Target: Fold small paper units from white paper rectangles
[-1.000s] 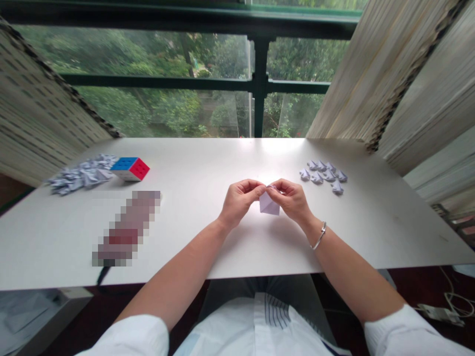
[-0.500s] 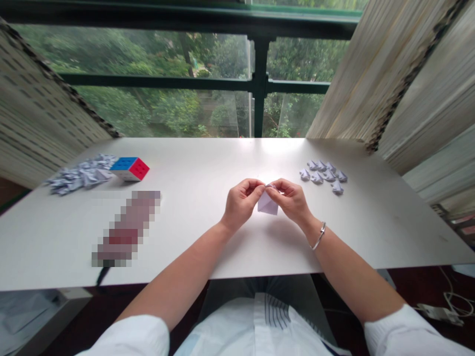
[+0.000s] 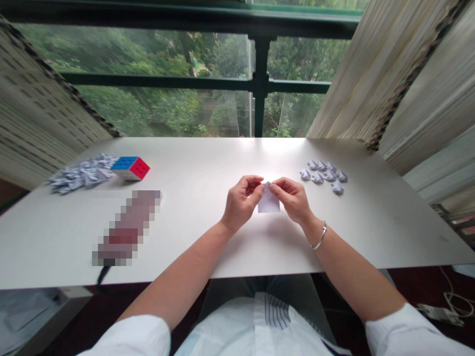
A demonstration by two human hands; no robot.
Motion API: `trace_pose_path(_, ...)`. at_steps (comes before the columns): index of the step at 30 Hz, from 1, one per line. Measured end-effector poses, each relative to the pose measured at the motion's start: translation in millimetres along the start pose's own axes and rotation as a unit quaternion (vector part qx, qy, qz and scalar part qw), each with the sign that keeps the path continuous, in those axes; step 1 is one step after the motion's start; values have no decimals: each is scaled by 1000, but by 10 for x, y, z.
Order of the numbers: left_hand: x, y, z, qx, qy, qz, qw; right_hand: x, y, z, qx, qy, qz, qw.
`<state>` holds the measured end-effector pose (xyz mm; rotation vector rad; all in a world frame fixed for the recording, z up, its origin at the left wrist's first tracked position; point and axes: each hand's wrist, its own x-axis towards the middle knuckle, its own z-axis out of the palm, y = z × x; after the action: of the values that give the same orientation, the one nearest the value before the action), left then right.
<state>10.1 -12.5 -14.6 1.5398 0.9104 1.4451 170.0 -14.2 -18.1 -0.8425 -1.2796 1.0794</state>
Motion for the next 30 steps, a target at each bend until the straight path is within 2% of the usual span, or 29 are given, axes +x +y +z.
trace_pose_path(4,32,-1,-10,-25,-26,-41,998,3,25,-16,-39,5,-24,999)
trace_pose_path(8,44,-1,-13,-19,-22,-51,998,-8,17,1,-90,6,-50,995)
trace_pose_path(15,10,29,-45,64,27,67,995,-48,-43,52,-84,6,-86,993)
trace_pose_path(20,-10,61,-46,82,7,143,986,-66,-103,35,-116,12,-172,978)
trace_pose_path(26,4,71,-80,51,-24,178,982,-103,-163,21,-199,-6,-283,938)
trace_pose_path(30,4,88,-103,43,-29,192,980,-124,-182,18,-210,-16,-317,925)
